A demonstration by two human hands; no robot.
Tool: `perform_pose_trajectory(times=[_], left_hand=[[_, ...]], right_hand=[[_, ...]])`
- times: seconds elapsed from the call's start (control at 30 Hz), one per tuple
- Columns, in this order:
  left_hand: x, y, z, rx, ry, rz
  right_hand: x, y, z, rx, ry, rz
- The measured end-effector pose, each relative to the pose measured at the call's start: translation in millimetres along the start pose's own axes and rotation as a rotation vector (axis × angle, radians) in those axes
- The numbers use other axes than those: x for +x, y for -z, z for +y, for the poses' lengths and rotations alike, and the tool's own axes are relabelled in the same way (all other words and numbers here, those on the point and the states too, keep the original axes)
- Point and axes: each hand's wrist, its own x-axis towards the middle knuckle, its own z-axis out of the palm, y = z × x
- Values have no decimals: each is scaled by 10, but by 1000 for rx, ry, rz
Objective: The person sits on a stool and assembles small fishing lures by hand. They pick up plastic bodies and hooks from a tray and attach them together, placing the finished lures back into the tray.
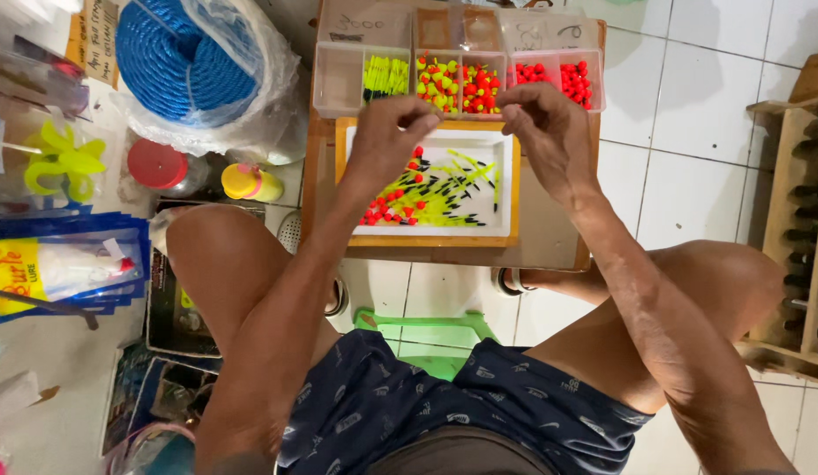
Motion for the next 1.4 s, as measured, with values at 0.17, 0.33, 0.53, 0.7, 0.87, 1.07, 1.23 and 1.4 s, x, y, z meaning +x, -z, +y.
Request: perform_pose_trajectory(times=[0.17,0.33,0.53,0.7,0.87,1.07,1.23,1.4], left_hand=[[135,233,-113,79,-4,189],[201,202,-212,121,19,251],[203,161,-279,125,-22,258],[274,195,-446,246,-60,287],[291,276,-436,211,28,345],[419,208,-605,310,-34,338],[526,58,-661,391,133,220],[607,20,-661,523,50,260]], right_hand=[[32,59,117,-155,-88,-90],[-53,-69,414,-558,70,-282],[-129,-300,673,-1109,256,-375],[-164,-367,669,-1125,340,-311],[-147,-391,568,-1080,144,-422],[-133,-418,535,-990,61,-456],[-103,-451,651,-960,20,-448],[-115,-462,680,-981,124,-413]])
